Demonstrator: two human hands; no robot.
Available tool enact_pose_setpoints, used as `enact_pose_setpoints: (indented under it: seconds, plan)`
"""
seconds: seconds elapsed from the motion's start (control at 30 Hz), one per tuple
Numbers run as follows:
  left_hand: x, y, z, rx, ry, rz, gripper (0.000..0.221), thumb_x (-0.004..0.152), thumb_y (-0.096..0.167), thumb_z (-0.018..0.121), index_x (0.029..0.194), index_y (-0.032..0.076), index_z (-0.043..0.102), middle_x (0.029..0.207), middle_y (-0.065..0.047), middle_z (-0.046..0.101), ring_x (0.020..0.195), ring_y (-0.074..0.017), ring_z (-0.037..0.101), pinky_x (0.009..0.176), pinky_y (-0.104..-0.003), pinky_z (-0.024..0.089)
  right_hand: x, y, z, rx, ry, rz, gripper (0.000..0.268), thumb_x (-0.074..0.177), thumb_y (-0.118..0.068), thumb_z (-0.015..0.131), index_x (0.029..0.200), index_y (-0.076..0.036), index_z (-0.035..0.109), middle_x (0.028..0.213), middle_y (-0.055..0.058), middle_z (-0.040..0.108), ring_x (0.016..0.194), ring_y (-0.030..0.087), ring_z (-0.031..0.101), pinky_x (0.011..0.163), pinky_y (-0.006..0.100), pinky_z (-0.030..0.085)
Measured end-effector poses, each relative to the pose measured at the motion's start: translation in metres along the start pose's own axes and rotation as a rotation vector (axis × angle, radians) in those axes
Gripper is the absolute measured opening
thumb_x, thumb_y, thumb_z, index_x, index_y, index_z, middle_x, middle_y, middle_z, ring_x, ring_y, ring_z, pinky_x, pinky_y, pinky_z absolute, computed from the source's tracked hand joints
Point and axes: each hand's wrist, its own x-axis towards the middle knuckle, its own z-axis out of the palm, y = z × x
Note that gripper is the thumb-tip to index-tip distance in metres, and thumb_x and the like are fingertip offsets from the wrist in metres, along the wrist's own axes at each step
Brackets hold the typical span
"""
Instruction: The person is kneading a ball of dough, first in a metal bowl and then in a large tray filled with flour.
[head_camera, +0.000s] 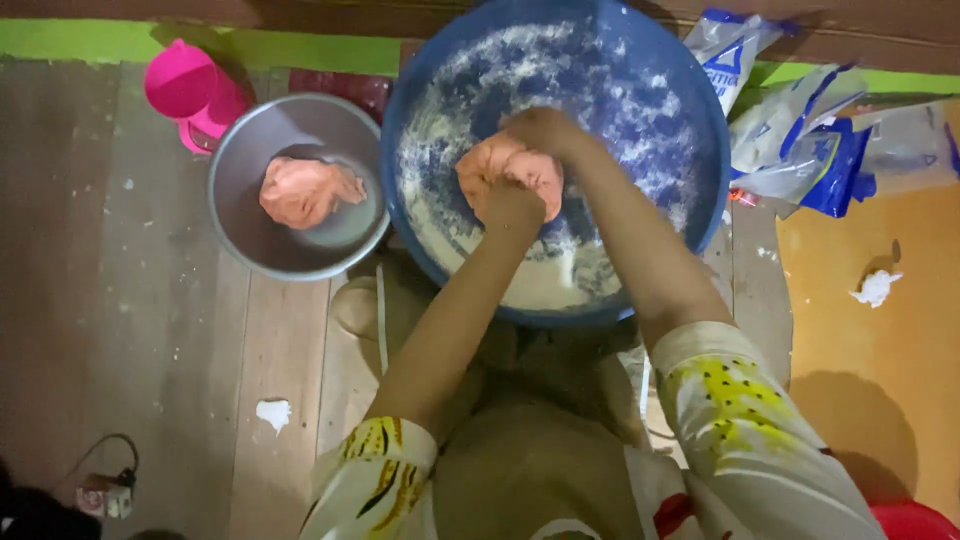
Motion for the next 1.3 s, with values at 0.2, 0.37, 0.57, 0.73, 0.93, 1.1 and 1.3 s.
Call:
enact_pose_setpoints:
  seconds: [0.2,0.37,0.57,0.73,0.93,1.1,1.3]
  plan:
    - [0.047,0.036,0.030,-0.305,0.565,-0.327,0.028,0.103,0.018,0.053,0.100,0.006,0.078,0.096,-0.009,0.075,0.116,-0.0199,0.065,0.114,-0.031,0.034,0.059,0.018,0.053,0.026,0.102,0.015,0.072,0.090,-0.075,0.042,0.137,-0.027,0.067,0.149,0.016,0.057,0.140,0.045,0.047,0.112,0.064,0.038]
    - [0.109,0.005,0.052,-0.100,0.340,-0.124,0.030,0.105,0.014,0.047,0.120,0.013,0.074,0.127,-0.007,0.067,0.133,-0.0263,0.054,0.117,-0.047,0.031,0.040,0.018,0.055,0.181,0.331,0.114,0.053,0.082,-0.058,0.064,0.115,-0.018,0.077,0.111,0.015,0.075,0.106,0.043,0.070,0.083,0.055,0.059]
    - [0.080,0.010,0.066,0.074,0.456,0.040,0.023,0.101,0.014,0.048,0.111,0.013,0.068,0.118,-0.009,0.060,0.119,-0.0330,0.050,0.103,-0.056,0.035,-0.023,0.013,0.074,-0.150,0.683,-0.243,0.033,0.083,-0.027,0.070,0.109,-0.006,0.074,0.098,0.019,0.071,0.097,0.041,0.068,0.085,0.048,0.056]
    - [0.043,-0.007,0.060,0.170,0.913,0.117,0.017,0.092,0.016,0.056,0.078,0.010,0.062,0.074,-0.011,0.057,0.081,-0.0333,0.054,0.079,-0.054,0.042,-0.069,0.011,0.104,0.016,0.758,-0.225,0.038,0.093,-0.022,0.066,0.127,-0.005,0.069,0.115,0.021,0.065,0.112,0.044,0.061,0.090,0.047,0.054]
    - [-0.007,-0.027,0.049,0.155,1.145,0.210,0.029,0.089,0.006,0.061,0.065,0.019,0.053,0.064,0.003,0.053,0.066,-0.0147,0.057,0.072,-0.034,0.045,-0.158,-0.037,0.084,0.039,0.571,-0.138,0.051,0.103,-0.014,0.051,0.152,-0.001,0.049,0.146,0.033,0.052,0.139,0.050,0.045,0.113,0.057,0.042]
    - [-0.044,-0.070,0.026,0.124,1.029,0.466,0.024,0.097,0.005,0.057,0.076,0.016,0.061,0.076,0.001,0.058,0.071,-0.0192,0.068,0.061,-0.031,0.052,-0.147,-0.030,0.099,-0.117,0.435,-0.069,0.070,0.094,-0.004,0.055,0.161,-0.002,0.034,0.159,0.026,0.043,0.151,0.043,0.031,0.122,0.057,0.031]
    - [-0.064,-0.107,0.001,0.215,1.157,0.301,0.019,0.099,0.021,0.065,0.081,0.016,0.059,0.077,0.001,0.059,0.069,-0.0196,0.065,0.049,-0.034,0.047,-0.097,-0.021,0.143,-0.424,0.583,-0.021,0.061,0.094,-0.008,0.058,0.153,-0.001,0.046,0.148,0.026,0.056,0.142,0.045,0.046,0.121,0.054,0.032]
